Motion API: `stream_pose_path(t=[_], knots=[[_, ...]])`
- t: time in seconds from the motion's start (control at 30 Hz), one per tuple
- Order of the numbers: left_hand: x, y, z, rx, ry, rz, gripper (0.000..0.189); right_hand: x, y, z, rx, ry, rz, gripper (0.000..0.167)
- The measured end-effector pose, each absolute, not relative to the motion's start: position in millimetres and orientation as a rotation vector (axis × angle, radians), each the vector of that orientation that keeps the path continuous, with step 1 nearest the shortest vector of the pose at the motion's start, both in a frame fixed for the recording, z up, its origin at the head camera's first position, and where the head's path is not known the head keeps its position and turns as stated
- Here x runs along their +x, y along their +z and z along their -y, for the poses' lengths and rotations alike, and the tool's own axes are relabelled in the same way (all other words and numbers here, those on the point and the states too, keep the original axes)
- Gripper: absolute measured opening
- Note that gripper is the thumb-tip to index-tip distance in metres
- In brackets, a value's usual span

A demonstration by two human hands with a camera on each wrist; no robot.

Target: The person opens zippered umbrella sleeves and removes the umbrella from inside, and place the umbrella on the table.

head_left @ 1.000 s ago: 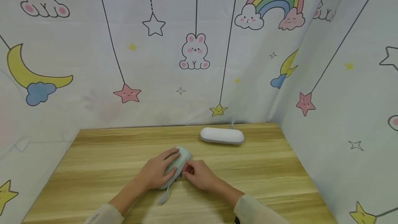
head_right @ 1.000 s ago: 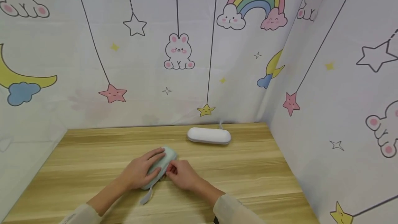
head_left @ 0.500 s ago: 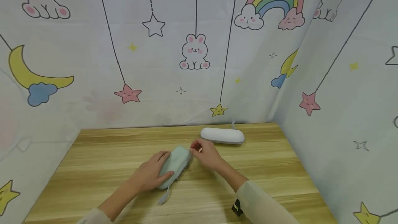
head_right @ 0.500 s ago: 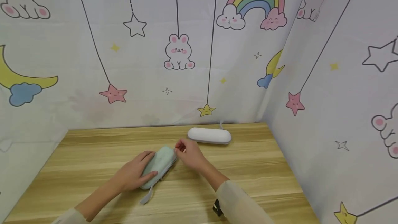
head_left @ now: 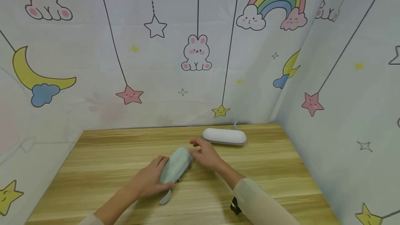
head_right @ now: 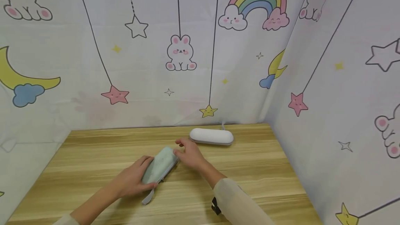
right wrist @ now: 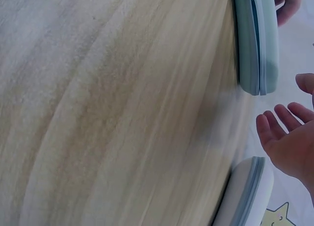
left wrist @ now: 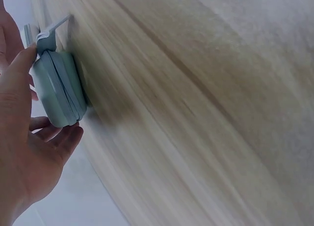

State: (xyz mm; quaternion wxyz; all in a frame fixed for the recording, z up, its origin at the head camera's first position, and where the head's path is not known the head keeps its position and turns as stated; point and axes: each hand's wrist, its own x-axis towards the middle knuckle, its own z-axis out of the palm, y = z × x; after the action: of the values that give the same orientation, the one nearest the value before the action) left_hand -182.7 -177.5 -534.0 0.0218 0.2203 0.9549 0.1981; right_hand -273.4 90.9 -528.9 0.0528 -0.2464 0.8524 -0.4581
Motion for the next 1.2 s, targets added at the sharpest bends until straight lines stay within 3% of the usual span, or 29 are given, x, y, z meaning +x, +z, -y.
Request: stream_pose_path(t=[1.2], knots=[[-195,-541,191,0.654,0.793,-2.866,0.095,-280,-538,-82,-0.882,-1.263,-2.511,0.048]])
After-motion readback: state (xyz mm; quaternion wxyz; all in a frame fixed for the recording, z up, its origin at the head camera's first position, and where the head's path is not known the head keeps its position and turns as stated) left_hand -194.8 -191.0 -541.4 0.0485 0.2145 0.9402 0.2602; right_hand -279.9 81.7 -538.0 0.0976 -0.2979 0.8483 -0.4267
